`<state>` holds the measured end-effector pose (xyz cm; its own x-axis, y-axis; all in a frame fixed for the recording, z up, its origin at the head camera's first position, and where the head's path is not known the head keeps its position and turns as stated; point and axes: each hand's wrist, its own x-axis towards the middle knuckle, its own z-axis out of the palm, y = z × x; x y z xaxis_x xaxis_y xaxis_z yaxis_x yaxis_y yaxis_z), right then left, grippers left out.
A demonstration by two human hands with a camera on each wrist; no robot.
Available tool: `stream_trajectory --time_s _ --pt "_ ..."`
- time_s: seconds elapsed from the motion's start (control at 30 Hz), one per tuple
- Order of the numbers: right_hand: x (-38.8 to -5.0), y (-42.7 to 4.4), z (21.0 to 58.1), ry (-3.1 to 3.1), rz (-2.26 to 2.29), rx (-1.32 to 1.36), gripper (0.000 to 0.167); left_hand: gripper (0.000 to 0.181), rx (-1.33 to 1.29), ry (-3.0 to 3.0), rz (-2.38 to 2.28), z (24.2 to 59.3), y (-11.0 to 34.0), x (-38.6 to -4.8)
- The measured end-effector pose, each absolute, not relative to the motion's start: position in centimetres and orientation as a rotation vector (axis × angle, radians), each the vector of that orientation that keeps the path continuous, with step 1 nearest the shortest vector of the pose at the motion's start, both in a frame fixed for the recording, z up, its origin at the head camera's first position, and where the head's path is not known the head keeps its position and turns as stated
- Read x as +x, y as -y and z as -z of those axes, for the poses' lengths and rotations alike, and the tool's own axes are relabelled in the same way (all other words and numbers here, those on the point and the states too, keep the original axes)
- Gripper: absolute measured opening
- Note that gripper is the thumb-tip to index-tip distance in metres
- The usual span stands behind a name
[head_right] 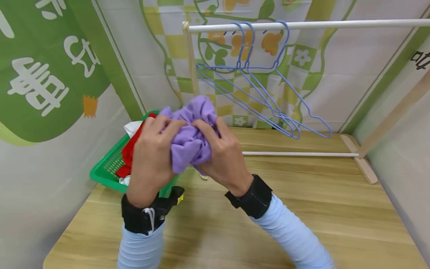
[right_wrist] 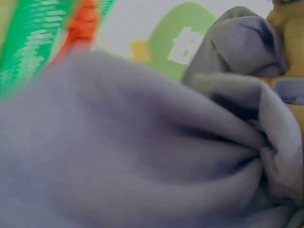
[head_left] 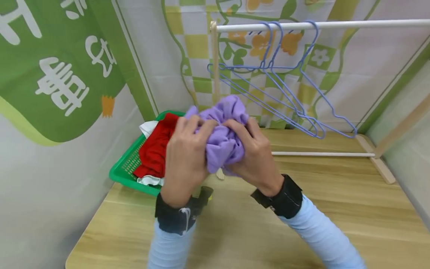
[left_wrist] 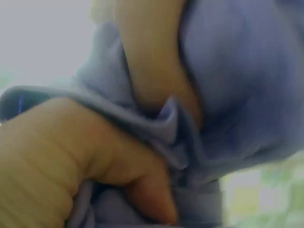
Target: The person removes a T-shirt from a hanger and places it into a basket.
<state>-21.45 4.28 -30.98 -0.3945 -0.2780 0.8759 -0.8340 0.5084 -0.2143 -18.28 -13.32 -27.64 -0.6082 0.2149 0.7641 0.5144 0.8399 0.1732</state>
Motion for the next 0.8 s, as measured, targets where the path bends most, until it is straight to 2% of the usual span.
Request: stream_trajectory --time_s 0.1,0.13,0.27,0.33,0.4,0.5,0.57,0.67,0.8 --pt "-24.4 -0.7 29.8 1.755 -0.958 1.024 0.072 0.038 -0.423 2.121 0.544 26.9 15.9 -18.5" --pt "-25.5 0.4 29.9 1.767 -0.988 1.067 0.075 0.047 -0.393 2.146 0.574 27.1 16.9 -18.7" --pt "-28.8 2.4 32.0 2.284 -0.977 1.222 0.101 0.101 -0.296 2.559 0.703 30.1 21.0 -20.0" --pt "-29.4 1.6 33.5 2.629 -0.851 1.247 0.106 0.114 -0.292 2.772 0.750 32.1 22.1 -20.4" --pt "-29.3 -0.1 35.0 2.828 -0.802 1.213 0.097 0.107 -0.360 2.850 0.811 33.8 22.1 -20.8" --pt "-28.7 -3.1 36.8 2.798 -0.942 1.127 0.064 0.081 -0.588 2.764 0.894 35.3 20.5 -21.5" --pt "-28.0 -5.1 37.7 2.736 -1.023 1.059 0.049 0.066 -0.746 2.707 0.911 35.4 18.9 -21.9" --pt "-27.2 -8.4 39.0 2.718 -1.013 0.949 0.038 0.058 -0.932 2.729 0.888 35.6 15.7 -22.6" --pt "-27.3 -13.0 41.3 2.853 -0.937 0.752 0.038 0.060 -1.102 2.863 0.749 37.1 11.0 -23.8"
